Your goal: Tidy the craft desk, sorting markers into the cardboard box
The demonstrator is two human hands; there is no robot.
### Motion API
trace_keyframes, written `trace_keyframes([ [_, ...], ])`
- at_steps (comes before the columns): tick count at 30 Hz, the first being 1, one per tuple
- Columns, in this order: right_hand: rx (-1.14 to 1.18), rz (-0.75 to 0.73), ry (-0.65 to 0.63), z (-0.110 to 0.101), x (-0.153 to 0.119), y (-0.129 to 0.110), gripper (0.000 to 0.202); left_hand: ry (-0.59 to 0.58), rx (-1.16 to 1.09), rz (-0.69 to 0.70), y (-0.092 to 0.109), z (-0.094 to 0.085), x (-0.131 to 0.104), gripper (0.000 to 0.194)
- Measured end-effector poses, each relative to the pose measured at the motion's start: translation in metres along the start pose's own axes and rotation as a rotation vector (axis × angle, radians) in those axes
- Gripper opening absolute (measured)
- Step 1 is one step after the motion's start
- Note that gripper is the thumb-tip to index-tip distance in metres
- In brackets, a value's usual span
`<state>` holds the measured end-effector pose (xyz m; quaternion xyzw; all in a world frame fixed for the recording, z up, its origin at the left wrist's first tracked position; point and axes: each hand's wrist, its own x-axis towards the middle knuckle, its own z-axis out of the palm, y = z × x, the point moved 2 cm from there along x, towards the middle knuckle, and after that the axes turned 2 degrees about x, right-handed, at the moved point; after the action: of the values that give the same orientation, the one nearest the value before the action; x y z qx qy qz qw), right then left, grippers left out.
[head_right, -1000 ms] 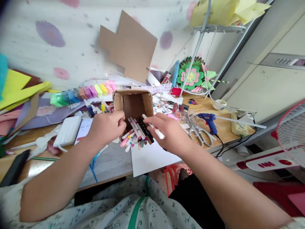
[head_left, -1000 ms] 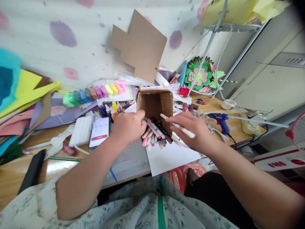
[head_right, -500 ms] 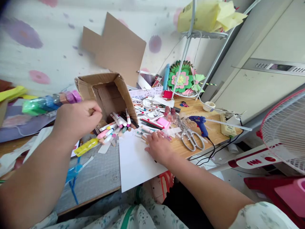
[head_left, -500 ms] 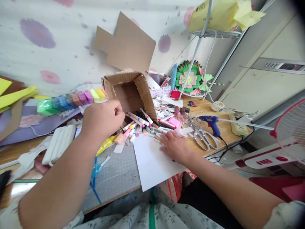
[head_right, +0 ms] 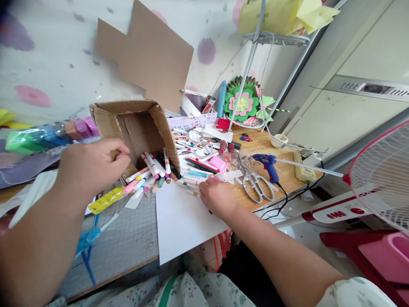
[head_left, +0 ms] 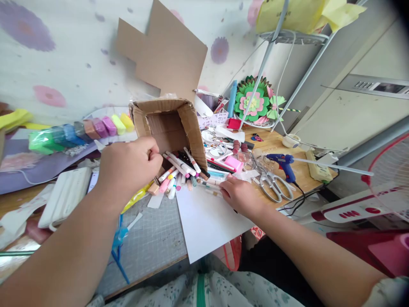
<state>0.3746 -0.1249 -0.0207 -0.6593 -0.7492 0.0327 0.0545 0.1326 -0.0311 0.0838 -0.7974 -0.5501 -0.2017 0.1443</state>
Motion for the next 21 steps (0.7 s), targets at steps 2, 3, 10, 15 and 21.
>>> trace_keyframes([
  [2,0.021,0.002,0.07,-0.001,-0.001,-0.004,0.023,0.007,0.004,0.002,-0.003,-0.003,0.0,0.016],
  [3,0.044,0.009,0.102,-0.002,-0.001,-0.008,0.023,0.012,0.006,0.004,-0.004,-0.003,0.0,0.017],
  [10,0.388,-0.175,0.114,-0.011,0.006,-0.049,0.022,0.08,-0.021,-0.043,-0.005,0.001,0.004,0.016],
  [15,-0.031,-0.505,0.416,-0.02,-0.064,-0.013,0.024,0.16,-0.036,-0.017,-0.011,0.002,0.004,0.014],
  [21,-0.354,-0.104,0.469,0.012,-0.205,0.096,0.026,0.227,-0.047,0.021,-0.015,0.0,0.003,0.016],
])
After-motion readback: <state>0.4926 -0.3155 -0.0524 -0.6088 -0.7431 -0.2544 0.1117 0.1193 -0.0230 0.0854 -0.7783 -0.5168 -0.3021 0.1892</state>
